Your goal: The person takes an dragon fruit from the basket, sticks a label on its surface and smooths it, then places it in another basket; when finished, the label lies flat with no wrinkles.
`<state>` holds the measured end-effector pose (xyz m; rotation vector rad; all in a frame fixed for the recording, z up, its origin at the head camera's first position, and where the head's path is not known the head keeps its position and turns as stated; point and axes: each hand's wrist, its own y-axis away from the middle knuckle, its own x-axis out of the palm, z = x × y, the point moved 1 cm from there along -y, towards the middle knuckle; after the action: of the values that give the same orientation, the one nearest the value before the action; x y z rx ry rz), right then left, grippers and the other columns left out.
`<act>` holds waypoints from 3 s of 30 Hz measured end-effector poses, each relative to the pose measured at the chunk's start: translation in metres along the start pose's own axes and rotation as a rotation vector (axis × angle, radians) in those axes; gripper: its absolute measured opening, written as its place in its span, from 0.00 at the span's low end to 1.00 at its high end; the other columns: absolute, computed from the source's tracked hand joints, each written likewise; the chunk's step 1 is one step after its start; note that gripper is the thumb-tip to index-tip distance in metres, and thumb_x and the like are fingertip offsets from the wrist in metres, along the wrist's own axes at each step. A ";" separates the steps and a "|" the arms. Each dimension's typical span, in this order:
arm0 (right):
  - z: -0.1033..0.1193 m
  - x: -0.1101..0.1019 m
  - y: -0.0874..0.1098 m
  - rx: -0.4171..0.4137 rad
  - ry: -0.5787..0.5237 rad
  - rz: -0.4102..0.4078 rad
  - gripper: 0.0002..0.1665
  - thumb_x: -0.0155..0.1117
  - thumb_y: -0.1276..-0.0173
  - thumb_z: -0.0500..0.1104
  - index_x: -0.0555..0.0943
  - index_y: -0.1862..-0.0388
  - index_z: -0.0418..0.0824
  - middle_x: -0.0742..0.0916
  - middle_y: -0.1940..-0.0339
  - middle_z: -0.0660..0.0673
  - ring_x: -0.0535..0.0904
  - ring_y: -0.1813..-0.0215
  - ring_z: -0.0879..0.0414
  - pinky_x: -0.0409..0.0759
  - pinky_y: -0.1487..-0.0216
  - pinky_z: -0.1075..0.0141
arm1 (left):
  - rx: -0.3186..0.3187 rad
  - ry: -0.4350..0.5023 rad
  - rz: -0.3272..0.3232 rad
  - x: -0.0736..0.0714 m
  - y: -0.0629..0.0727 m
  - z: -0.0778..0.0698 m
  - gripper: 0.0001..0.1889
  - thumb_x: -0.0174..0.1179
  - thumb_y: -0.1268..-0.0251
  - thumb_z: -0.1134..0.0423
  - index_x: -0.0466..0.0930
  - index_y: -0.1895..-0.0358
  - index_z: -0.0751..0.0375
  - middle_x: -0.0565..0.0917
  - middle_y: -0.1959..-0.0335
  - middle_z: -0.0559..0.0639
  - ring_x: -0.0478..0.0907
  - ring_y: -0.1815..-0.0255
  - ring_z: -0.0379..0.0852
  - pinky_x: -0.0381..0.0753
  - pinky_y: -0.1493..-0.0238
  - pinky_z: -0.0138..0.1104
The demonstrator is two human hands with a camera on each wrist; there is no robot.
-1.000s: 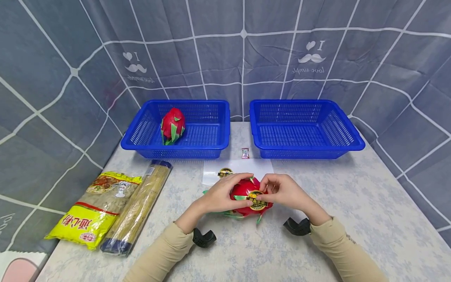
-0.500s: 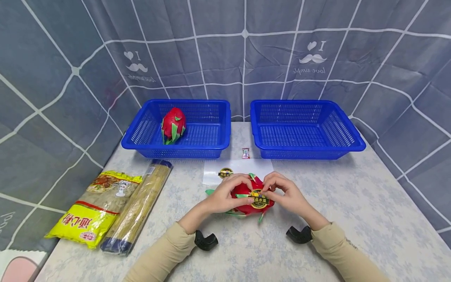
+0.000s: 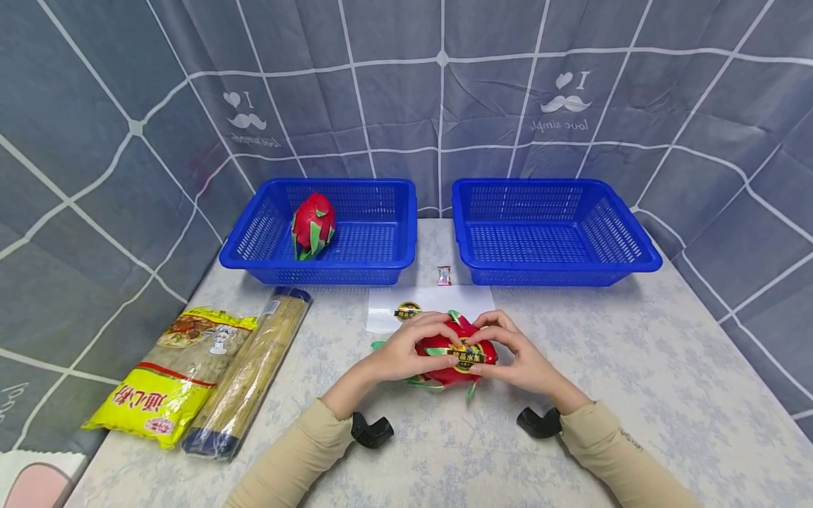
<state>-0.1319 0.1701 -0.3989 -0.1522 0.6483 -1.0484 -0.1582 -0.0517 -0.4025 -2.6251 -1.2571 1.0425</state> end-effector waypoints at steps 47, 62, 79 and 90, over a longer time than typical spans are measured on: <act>0.004 0.010 0.002 0.049 0.017 -0.070 0.13 0.66 0.45 0.25 0.78 0.67 0.39 0.73 0.49 0.36 0.72 0.50 0.53 0.74 0.54 0.66 | -0.003 0.031 -0.122 0.008 -0.001 0.001 0.13 0.77 0.60 0.60 0.88 0.67 0.53 0.79 0.47 0.50 0.69 0.40 0.44 0.65 0.40 0.45; -0.007 0.009 0.005 0.064 0.005 -0.008 0.21 0.71 0.49 0.27 0.76 0.58 0.44 0.68 0.40 0.39 0.66 0.40 0.50 0.73 0.47 0.58 | -0.004 0.145 0.015 -0.001 -0.001 0.003 0.09 0.63 0.41 0.67 0.85 0.57 0.61 0.73 0.40 0.56 0.62 0.34 0.51 0.56 0.35 0.51; -0.032 0.004 0.005 -0.003 -0.292 -0.001 0.17 0.54 0.34 0.25 0.82 0.53 0.38 0.69 0.39 0.30 0.65 0.35 0.54 0.69 0.40 0.66 | 0.006 0.061 -0.094 0.006 0.001 0.006 0.12 0.69 0.51 0.63 0.85 0.60 0.54 0.76 0.42 0.51 0.66 0.38 0.47 0.65 0.41 0.47; -0.020 0.016 0.004 0.079 -0.179 -0.201 0.07 0.60 0.37 0.27 0.82 0.62 0.33 0.76 0.46 0.33 0.71 0.41 0.55 0.70 0.42 0.70 | 0.034 -0.135 -0.234 0.016 0.000 0.005 0.24 0.75 0.62 0.53 0.77 0.58 0.51 0.78 0.49 0.43 0.71 0.44 0.40 0.67 0.43 0.43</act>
<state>-0.1351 0.1624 -0.4237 -0.2437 0.4350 -1.2363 -0.1538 -0.0415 -0.4155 -2.3449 -1.5138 1.2024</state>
